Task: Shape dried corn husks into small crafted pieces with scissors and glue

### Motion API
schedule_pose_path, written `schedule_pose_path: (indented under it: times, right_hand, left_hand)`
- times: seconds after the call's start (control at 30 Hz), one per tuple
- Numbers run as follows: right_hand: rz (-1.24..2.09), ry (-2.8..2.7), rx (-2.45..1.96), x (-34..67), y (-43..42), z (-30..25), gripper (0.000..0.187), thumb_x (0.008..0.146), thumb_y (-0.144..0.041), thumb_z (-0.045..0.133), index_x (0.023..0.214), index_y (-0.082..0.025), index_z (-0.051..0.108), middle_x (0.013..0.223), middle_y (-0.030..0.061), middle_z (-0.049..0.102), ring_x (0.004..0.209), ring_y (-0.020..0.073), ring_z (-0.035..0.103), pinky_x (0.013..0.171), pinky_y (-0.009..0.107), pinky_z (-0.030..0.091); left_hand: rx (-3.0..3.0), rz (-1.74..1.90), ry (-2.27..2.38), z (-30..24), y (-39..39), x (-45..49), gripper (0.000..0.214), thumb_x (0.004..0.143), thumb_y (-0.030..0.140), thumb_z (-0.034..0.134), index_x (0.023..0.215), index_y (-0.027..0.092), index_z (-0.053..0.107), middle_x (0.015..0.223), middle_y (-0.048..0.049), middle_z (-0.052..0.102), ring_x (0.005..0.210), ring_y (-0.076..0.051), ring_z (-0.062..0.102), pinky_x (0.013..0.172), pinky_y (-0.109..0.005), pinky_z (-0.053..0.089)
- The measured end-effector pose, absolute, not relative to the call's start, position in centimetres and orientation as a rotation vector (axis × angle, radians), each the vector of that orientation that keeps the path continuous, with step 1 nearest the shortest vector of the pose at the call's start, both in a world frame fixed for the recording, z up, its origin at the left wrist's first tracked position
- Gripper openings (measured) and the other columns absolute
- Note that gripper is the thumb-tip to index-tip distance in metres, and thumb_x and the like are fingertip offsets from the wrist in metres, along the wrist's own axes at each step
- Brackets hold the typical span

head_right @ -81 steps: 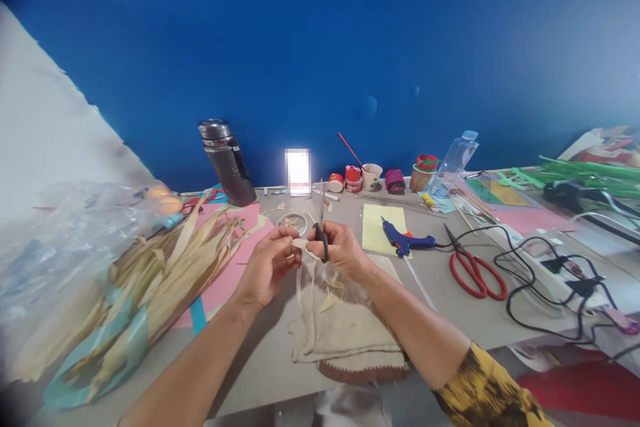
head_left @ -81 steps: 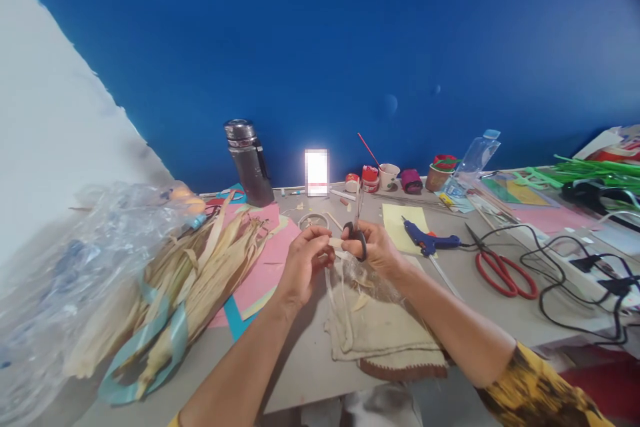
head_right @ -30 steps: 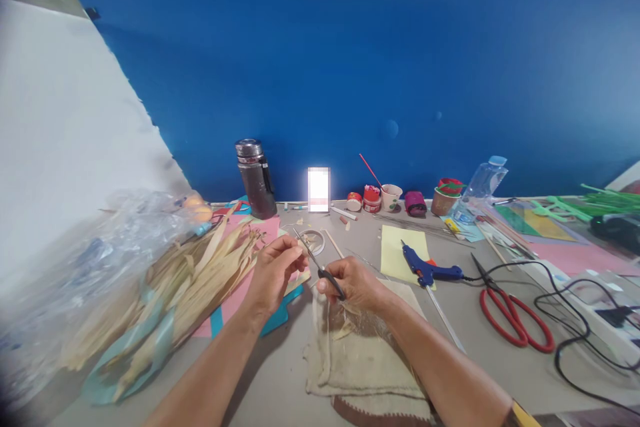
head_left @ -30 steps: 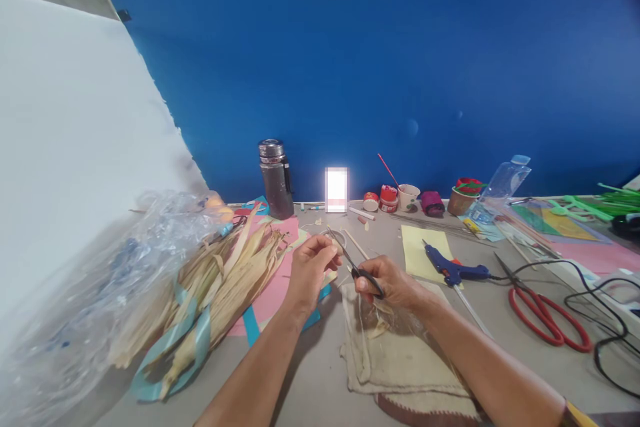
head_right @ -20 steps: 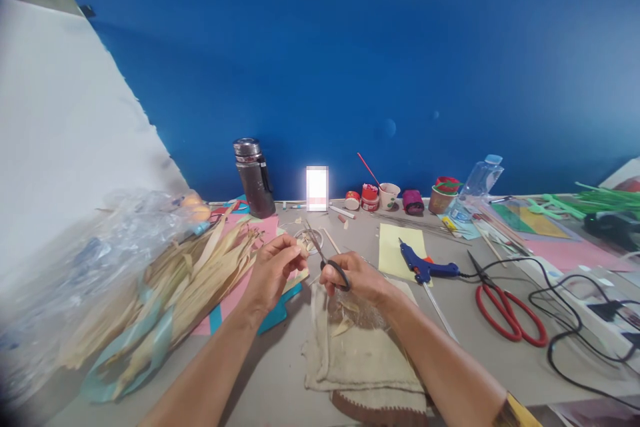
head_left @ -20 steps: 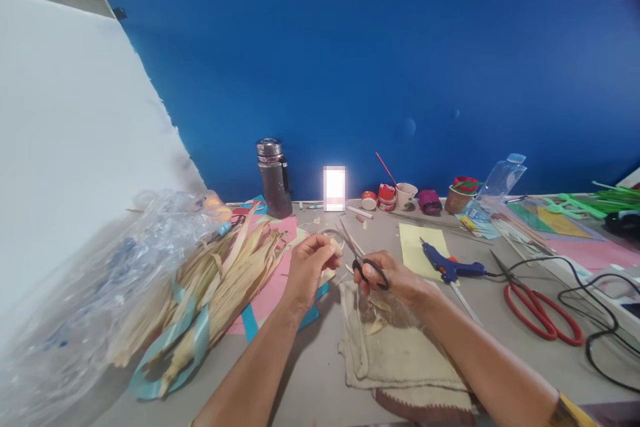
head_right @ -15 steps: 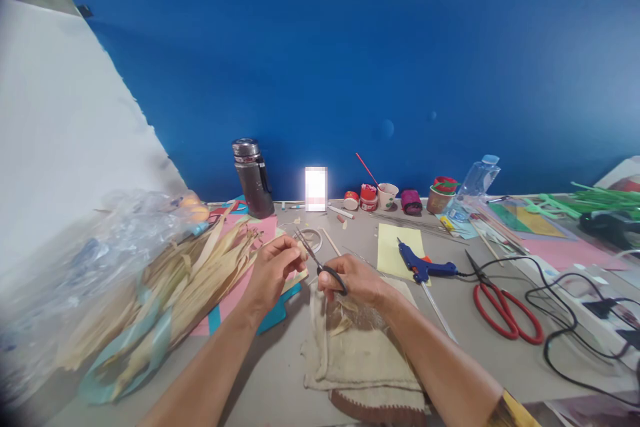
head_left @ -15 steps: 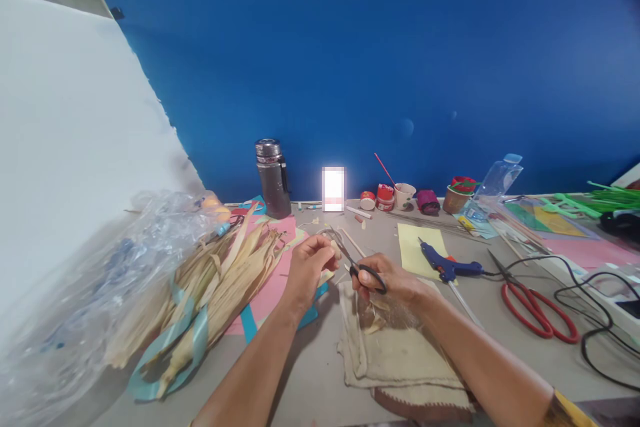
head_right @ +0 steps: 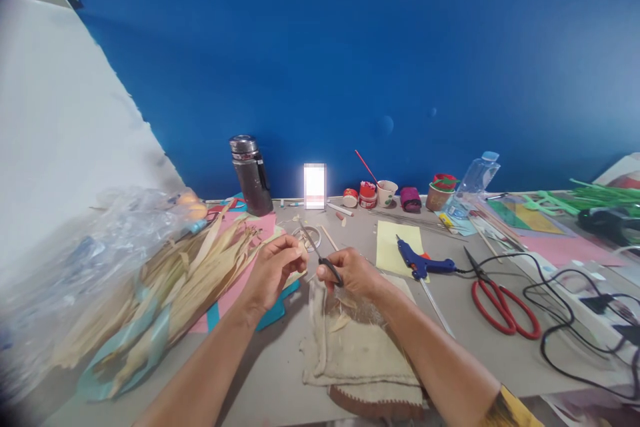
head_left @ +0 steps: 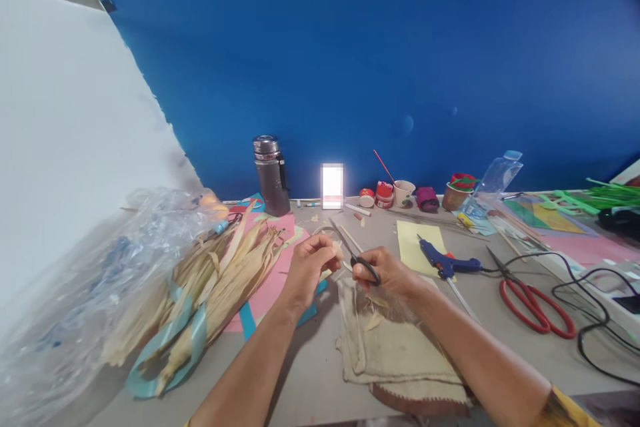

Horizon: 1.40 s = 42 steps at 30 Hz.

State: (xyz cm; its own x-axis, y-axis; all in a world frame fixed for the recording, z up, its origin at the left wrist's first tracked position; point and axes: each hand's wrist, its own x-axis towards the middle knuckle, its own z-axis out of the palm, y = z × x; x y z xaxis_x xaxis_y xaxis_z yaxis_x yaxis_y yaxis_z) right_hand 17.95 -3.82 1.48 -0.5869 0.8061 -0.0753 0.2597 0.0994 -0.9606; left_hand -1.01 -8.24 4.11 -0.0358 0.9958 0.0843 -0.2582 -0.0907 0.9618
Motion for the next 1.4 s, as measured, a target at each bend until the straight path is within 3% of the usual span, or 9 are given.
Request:
schedule_pose_path:
  times: [0.1, 0.2, 0.27, 0.47, 0.67, 0.9, 1.07, 1.23, 1.4]
  right_hand:
    - [1.065, -1.959, -1.406, 18.2, -3.2, 2.1, 0.048, 0.074, -0.062, 0.07, 0.057, -0.018, 0.059, 0.053, 0.001, 0.055, 0.05, 0.0111, 0.041, 0.05, 0.026, 0.025]
    - [0.496, -2.091, -1.685, 19.0, -2.5, 2.3, 0.039, 0.077, -0.054, 0.071, 0.062, -0.019, 0.061, 0.062, 0.003, 0.062, 0.059, 0.0149, 0.051, 0.054, 0.027, 0.024]
    - [0.349, -2.176, -1.783, 19.4, -2.1, 2.2, 0.033, 0.08, -0.051, 0.069, 0.07, -0.02, 0.065, 0.07, 0.006, 0.068, 0.065, 0.0178, 0.057, 0.056, 0.028, 0.025]
    - [0.247, -2.248, -1.88, 19.2, -2.0, 1.6, 0.036, 0.083, -0.05, 0.068, 0.096, -0.017, 0.069, 0.09, 0.0134, 0.074, 0.082, 0.0251, 0.067, 0.06, 0.029, 0.03]
    - [0.161, -2.28, -1.888, 19.0, -2.0, 1.6, 0.041, 0.086, -0.056, 0.064, 0.098, -0.018, 0.07, 0.094, 0.0141, 0.075, 0.085, 0.027, 0.068, 0.063, 0.03, 0.033]
    - [0.087, -2.288, -1.95, 19.0, -1.9, 1.4, 0.044, 0.086, -0.057, 0.063, 0.103, -0.017, 0.069, 0.095, 0.0137, 0.076, 0.088, 0.0281, 0.07, 0.064, 0.031, 0.035]
    - [0.056, -2.397, -1.885, 18.5, -2.7, 2.3, 0.034, 0.09, -0.051, 0.059, 0.095, -0.02, 0.072, 0.098, 0.0126, 0.076, 0.09, 0.0263, 0.069, 0.066, 0.03, 0.035]
    - [0.104, -2.417, -1.737, 17.4, -3.8, 2.4, 0.025, 0.091, -0.041, 0.057, 0.092, -0.022, 0.072, 0.094, 0.0081, 0.077, 0.086, 0.0227, 0.069, 0.065, 0.029, 0.034]
    - [0.148, -2.402, -1.531, 16.9, -4.6, 2.1, 0.019, 0.093, -0.034, 0.059, 0.097, -0.02, 0.071, 0.099, 0.0106, 0.075, 0.09, 0.0223, 0.067, 0.072, 0.028, 0.037]
  left_hand:
    - [0.939, 1.411, 0.999, 3.9, -8.0, -1.1, 0.016, 0.066, 0.028, 0.074, 0.068, 0.017, 0.063, 0.067, 0.0003, 0.063, 0.057, -0.01, 0.055, 0.056, -0.022, 0.044]
    - [0.816, 1.374, 1.02, 3.7, -7.8, -1.1, 0.023, 0.062, 0.03, 0.079, 0.069, 0.016, 0.062, 0.068, 0.0008, 0.064, 0.055, -0.008, 0.055, 0.054, -0.02, 0.043]
    - [0.784, 1.358, 1.033, 3.6, -7.8, -1.0, 0.024, 0.06, 0.029, 0.08, 0.069, 0.016, 0.062, 0.068, 0.0009, 0.064, 0.055, -0.008, 0.055, 0.055, -0.02, 0.044]
    - [0.725, 1.369, 1.01, 3.2, -7.5, -0.8, 0.027, 0.056, 0.024, 0.081, 0.071, 0.017, 0.06, 0.067, 0.0006, 0.065, 0.057, -0.009, 0.058, 0.055, -0.019, 0.046]
    - [0.688, 1.361, 0.968, 3.0, -7.2, -0.8, 0.044, 0.058, 0.019, 0.079, 0.1, 0.017, 0.067, 0.065, 0.0024, 0.065, 0.055, -0.008, 0.058, 0.053, -0.018, 0.046]
    - [0.631, 1.352, 0.952, 2.8, -7.0, -1.1, 0.02, 0.064, 0.016, 0.078, 0.076, 0.015, 0.062, 0.075, -0.0067, 0.074, 0.059, -0.013, 0.066, 0.052, -0.02, 0.049]
    - [0.439, 1.264, 0.868, 2.1, -6.4, -1.2, 0.02, 0.067, 0.012, 0.081, 0.08, 0.015, 0.066, 0.083, -0.0053, 0.073, 0.062, -0.01, 0.065, 0.052, -0.02, 0.05]
    - [0.526, 1.22, 0.817, 1.0, -6.6, -0.2, 0.028, 0.058, 0.015, 0.089, 0.075, 0.016, 0.066, 0.089, -0.0049, 0.073, 0.068, -0.014, 0.067, 0.048, -0.019, 0.046]
    - [0.695, 1.269, 0.825, 0.9, -7.1, 0.6, 0.027, 0.058, 0.023, 0.091, 0.07, 0.013, 0.068, 0.125, -0.0088, 0.069, 0.064, -0.007, 0.062, 0.051, -0.019, 0.044]
